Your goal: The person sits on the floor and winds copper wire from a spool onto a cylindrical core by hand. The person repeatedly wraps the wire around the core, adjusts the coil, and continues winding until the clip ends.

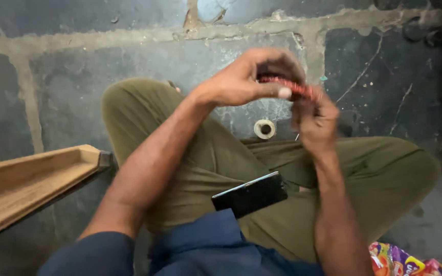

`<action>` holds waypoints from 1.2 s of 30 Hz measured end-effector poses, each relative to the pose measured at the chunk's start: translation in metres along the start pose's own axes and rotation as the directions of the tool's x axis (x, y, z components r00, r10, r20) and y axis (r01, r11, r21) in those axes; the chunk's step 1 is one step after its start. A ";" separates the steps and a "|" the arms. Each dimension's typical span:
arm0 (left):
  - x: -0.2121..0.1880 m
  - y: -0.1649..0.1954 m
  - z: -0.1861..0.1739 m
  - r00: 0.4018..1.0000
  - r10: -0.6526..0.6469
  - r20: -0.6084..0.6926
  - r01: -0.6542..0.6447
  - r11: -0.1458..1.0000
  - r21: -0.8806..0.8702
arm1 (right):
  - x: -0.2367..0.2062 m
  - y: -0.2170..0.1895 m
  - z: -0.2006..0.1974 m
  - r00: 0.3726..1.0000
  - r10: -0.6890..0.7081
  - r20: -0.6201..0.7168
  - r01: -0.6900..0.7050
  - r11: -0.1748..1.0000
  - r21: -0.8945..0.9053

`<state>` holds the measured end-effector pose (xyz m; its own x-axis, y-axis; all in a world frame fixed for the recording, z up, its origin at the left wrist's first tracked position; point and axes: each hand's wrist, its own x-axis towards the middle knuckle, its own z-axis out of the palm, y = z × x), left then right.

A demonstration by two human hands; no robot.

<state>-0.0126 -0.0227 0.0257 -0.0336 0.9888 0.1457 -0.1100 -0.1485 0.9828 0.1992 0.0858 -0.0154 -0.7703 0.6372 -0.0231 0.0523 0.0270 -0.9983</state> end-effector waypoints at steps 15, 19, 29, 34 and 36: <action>0.002 -0.001 0.009 0.996 -0.029 0.081 0.022 0.997 0.075 | 0.009 0.015 -0.023 0.992 -0.122 -0.028 0.117 0.984 -0.136; 0.003 -0.010 0.004 0.941 0.159 -0.299 -0.064 0.950 0.305 | 0.007 0.019 0.004 0.995 0.036 0.098 -0.022 0.991 -0.134; 0.008 -0.021 0.021 0.997 0.001 0.083 -0.059 0.712 0.700 | 0.021 0.009 -0.049 0.976 -0.209 -0.067 0.184 0.946 -0.266; 0.004 -0.018 0.024 0.994 0.097 -0.047 -0.074 0.934 0.351 | 0.022 0.023 -0.020 0.990 -0.122 0.065 0.129 0.986 -0.106; -0.002 -0.020 0.020 0.974 0.132 -0.182 -0.027 0.872 0.489 | 0.018 0.019 -0.008 1.000 -0.014 0.028 0.017 0.992 -0.123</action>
<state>0.0094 -0.0210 0.0079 -0.2277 0.9408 0.2513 0.3910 -0.1480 0.9084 0.1916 0.1034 -0.0347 -0.7886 0.6148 -0.0106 0.1165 0.1326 -0.9843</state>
